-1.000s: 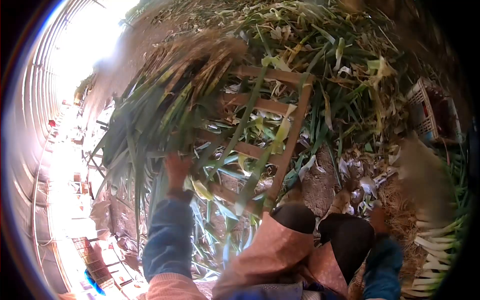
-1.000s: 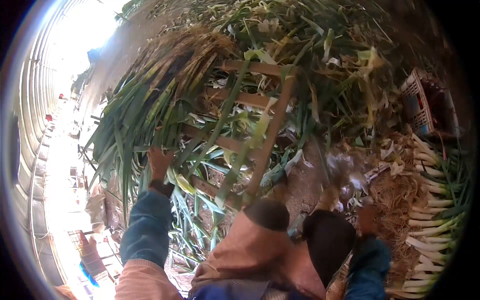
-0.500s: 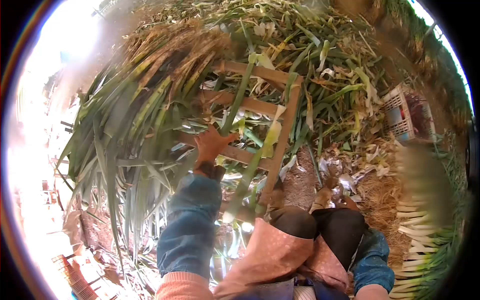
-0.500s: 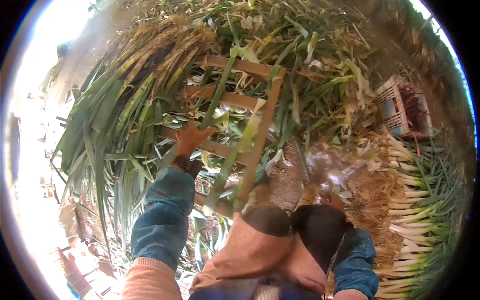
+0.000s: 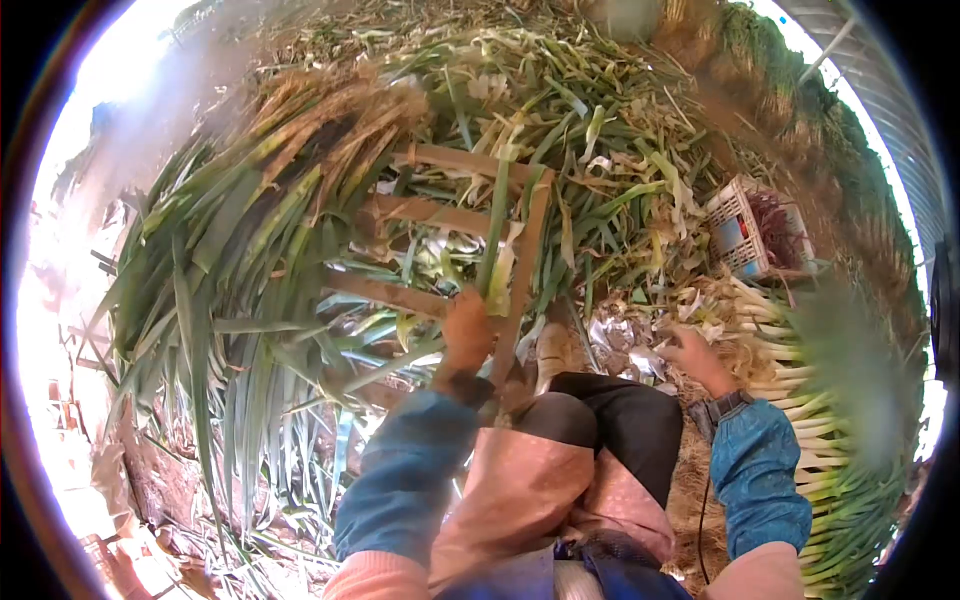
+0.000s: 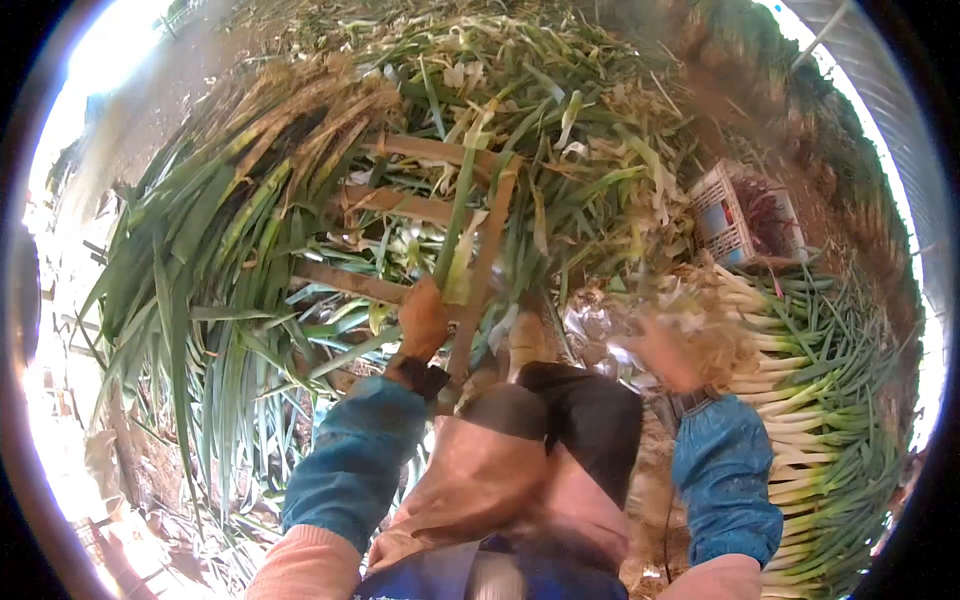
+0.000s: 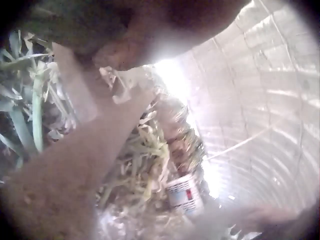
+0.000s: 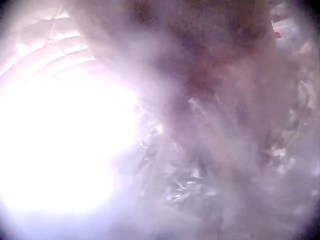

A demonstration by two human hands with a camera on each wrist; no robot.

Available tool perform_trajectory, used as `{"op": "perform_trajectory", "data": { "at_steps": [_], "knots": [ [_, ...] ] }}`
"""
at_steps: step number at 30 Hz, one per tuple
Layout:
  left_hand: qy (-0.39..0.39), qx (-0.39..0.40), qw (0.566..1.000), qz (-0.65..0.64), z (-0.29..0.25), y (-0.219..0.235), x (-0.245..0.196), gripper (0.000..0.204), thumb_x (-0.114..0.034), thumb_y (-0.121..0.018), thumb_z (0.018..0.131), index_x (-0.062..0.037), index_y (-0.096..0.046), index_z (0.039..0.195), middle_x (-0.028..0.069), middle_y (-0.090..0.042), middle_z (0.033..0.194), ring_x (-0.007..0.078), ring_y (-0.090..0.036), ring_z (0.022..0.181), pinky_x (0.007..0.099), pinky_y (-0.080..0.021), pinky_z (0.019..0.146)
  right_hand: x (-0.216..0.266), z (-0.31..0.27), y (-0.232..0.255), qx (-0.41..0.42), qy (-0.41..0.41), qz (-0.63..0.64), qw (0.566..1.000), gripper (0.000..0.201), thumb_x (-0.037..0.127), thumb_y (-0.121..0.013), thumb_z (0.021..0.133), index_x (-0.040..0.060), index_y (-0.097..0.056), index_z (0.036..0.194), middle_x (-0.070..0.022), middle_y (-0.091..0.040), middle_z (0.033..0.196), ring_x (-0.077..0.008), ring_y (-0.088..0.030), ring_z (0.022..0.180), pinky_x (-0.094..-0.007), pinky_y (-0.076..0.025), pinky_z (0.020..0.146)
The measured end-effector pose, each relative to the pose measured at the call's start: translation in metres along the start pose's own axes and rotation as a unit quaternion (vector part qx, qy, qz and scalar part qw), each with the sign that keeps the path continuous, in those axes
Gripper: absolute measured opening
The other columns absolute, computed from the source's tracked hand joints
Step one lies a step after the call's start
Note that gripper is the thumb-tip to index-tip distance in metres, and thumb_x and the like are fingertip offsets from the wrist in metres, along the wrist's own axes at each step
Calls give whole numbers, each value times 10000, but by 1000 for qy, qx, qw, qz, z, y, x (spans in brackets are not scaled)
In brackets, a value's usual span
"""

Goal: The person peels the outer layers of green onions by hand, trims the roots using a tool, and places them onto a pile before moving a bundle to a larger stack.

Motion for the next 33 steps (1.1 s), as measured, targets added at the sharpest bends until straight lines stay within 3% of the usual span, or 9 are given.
{"op": "perform_trajectory", "data": {
  "at_steps": [6,14,18,20,21,26,29,30,33],
  "knots": [
    [-209,105,968,-89,-47,61,-74,246,-34,-559,720,-18,-530,965,200,-596,891,372,-585,834,432,-470,673,164,-7,4,41,335,-20,941,769,275,-695,672,77,-327,1317,-194,-416,1247,-365,-502,1063,-416,-436,882],
    [-310,170,932,-78,-112,163,-140,327,-56,-553,745,-71,-523,1070,158,-573,826,348,-572,793,421,-474,658,214,-57,-29,104,419,-183,883,392,405,-621,728,51,-601,897,-141,-610,870,-332,-613,783,-399,-499,685],
    [-290,39,954,-60,-103,195,-156,404,-56,-590,722,-69,-496,1115,143,-568,905,344,-555,840,414,-466,683,220,-26,26,111,388,-237,884,300,352,-635,689,67,-640,780,-154,-611,680,-272,-616,627,-367,-500,600],
    [-354,-151,923,21,-85,228,-150,492,-72,-638,709,-54,-464,1168,151,-539,1021,342,-517,948,429,-438,783,229,51,113,-143,493,-383,768,167,231,-659,715,73,-665,770,-98,-617,663,-219,-573,541,-347,-478,527],
    [-320,-170,929,77,-74,243,-137,537,-101,-664,703,-50,-448,1192,156,-520,1062,339,-495,983,437,-412,828,236,55,191,-184,331,-239,894,115,181,-619,788,73,-653,807,-92,-623,704,-191,-573,528,-317,-490,506],
    [-130,-240,915,298,-37,329,-30,547,-287,-647,769,-40,-451,1215,174,-500,1126,337,-454,1051,449,-367,900,234,45,300,-548,255,-186,774,318,186,-665,784,47,-538,1040,-132,-595,868,-178,-590,605,-279,-506,487],
    [27,-264,915,303,-10,372,42,561,-367,-598,797,-40,-451,1227,183,-483,1166,357,-445,1072,467,-353,911,231,99,235,-490,352,-151,783,564,247,-674,776,55,-438,1250,-154,-556,1083,-275,-547,997,-401,-480,815],
    [44,-268,908,318,-2,383,61,576,-389,-589,800,-41,-445,1236,187,-475,1181,363,-438,1086,470,-347,920,243,90,182,-381,275,-9,882,612,307,-619,818,27,-381,1307,-189,-488,1228,-324,-474,1137,-410,-378,962],
    [125,-248,902,332,29,400,100,605,-436,-559,814,-40,-432,1254,198,-449,1223,376,-414,1134,470,-326,953,249,151,32,-91,216,245,941,562,422,-521,860,-24,-467,1197,-214,-499,1178,-291,-488,1095,-385,-386,935]
  ]
}}
Point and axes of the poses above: each hand's wrist, its own z-axis towards the middle knuckle, its own y-axis out of the back of the hand, x = y × z, the point moved 5 cm from there along z, towards the middle knuckle
